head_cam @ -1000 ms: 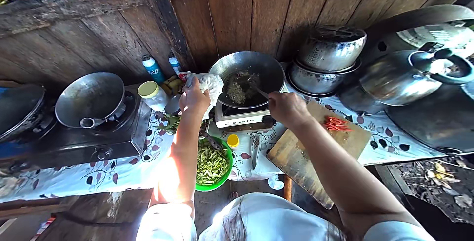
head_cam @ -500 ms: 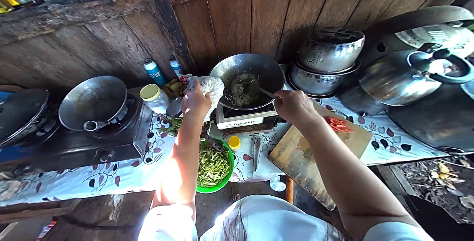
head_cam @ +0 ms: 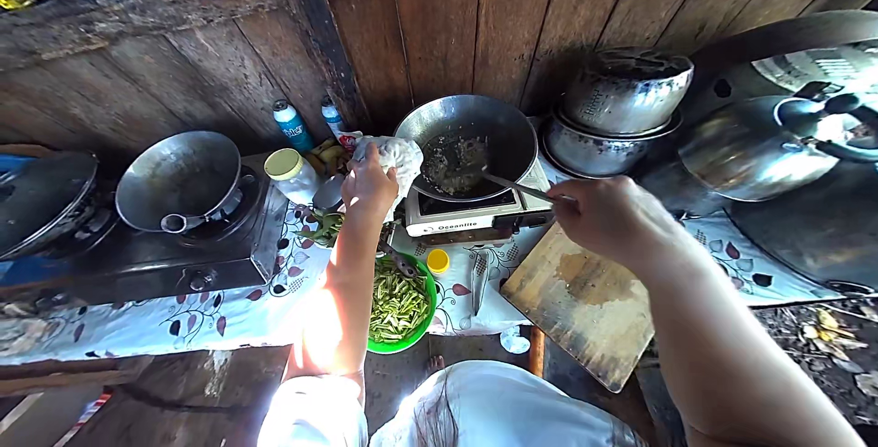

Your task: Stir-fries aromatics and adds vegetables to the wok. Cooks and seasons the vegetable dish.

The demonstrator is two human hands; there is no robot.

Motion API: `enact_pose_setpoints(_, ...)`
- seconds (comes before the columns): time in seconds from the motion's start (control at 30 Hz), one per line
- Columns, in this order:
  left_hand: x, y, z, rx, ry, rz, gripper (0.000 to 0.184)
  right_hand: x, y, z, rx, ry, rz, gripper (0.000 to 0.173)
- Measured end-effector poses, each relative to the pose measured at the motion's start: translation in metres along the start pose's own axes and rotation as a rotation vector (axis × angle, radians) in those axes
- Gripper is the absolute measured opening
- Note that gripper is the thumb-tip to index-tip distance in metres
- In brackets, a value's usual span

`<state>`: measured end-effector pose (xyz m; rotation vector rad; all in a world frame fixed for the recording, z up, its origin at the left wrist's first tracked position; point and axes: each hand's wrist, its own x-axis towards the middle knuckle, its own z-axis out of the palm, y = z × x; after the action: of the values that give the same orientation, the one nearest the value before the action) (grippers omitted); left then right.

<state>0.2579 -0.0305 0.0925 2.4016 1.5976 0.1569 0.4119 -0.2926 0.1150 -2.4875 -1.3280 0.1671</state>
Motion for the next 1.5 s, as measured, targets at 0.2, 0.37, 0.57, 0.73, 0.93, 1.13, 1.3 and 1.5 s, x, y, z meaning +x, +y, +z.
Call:
enact_pose_setpoints(0.2, 0.002, 0.0, 0.002, -0.028, 0.009, 0.008, 0.063, -0.004, -0.009, 0.0, -0.09, -0.058, 0.077, 0.02)
enact_pose_setpoints(0.37, 0.001, 0.002, -0.001, -0.006, 0.004, -0.002, 0.062, 0.057, -0.011, 0.037, -0.018, -0.047, 0.104, 0.029)
enact_pose_setpoints(0.57, 0.0, 0.001, 0.001, -0.009, 0.003, -0.006, 0.063, 0.067, 0.004, 0.046, -0.002, -0.017, 0.152, 0.029)
enact_pose_setpoints(0.73, -0.002, 0.001, 0.0, -0.02, 0.0, -0.003, 0.064, 0.005, 0.022, 0.005, 0.042, 0.015, 0.091, 0.022)
enact_pose_setpoints(0.93, 0.0, 0.001, 0.002, -0.025, 0.014, 0.002, 0.064, -0.025, 0.018, -0.02, -0.062, 0.02, 0.087, 0.019)
enact_pose_setpoints(1.13, 0.0, 0.0, 0.001, -0.01, 0.018, 0.004, 0.063, 0.051, 0.007, 0.04, 0.068, 0.016, 0.16, 0.029)
enact_pose_setpoints(1.3, -0.002, 0.0, 0.001, -0.025, 0.013, 0.012, 0.062, 0.067, 0.005, 0.062, 0.127, 0.014, 0.191, 0.032)
enact_pose_setpoints(1.5, -0.002, -0.001, 0.001, -0.029, 0.008, 0.007, 0.063, -0.002, 0.016, 0.001, 0.033, 0.01, 0.058, 0.021)
